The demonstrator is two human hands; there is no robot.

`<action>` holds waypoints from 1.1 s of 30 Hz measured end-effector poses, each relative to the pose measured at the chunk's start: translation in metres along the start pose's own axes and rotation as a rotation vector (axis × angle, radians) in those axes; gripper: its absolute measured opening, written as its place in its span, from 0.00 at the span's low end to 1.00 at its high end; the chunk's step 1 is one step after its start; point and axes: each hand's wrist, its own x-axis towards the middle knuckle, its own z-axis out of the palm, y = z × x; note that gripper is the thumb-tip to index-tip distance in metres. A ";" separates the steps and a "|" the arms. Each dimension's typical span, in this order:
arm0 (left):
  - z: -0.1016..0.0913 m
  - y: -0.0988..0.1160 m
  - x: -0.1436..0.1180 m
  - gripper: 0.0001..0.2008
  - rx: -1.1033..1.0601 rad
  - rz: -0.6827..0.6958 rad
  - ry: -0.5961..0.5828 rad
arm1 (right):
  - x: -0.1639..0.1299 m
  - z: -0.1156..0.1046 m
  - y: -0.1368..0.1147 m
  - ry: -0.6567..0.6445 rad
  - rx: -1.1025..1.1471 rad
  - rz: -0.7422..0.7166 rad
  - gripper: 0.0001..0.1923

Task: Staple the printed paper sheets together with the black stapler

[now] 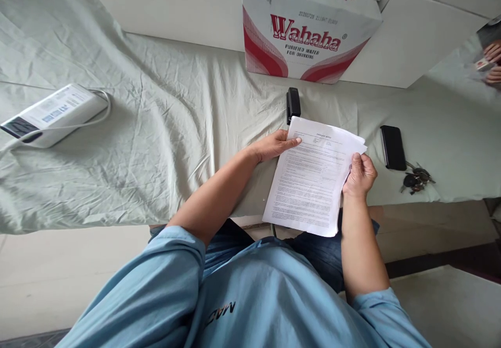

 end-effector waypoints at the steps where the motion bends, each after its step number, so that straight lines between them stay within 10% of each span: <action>1: 0.001 0.002 -0.001 0.29 0.007 0.005 -0.002 | 0.000 0.000 0.000 -0.001 0.004 0.002 0.32; 9: 0.006 0.001 -0.001 0.33 -0.063 -0.024 0.097 | -0.004 0.003 -0.008 -0.023 0.031 0.010 0.34; 15: -0.002 -0.020 0.019 0.35 -0.355 0.065 0.397 | -0.019 -0.032 -0.037 -0.358 0.139 0.272 0.48; 22: -0.012 -0.026 0.036 0.34 -0.405 0.135 0.572 | -0.075 -0.046 -0.056 -0.440 0.238 0.365 0.54; 27: -0.010 -0.017 0.025 0.33 -0.422 0.216 0.352 | -0.070 -0.027 -0.069 -0.168 0.068 0.111 0.38; 33: -0.041 0.010 0.000 0.34 -0.280 0.339 0.383 | -0.002 -0.079 -0.100 -0.256 -0.229 -0.180 0.26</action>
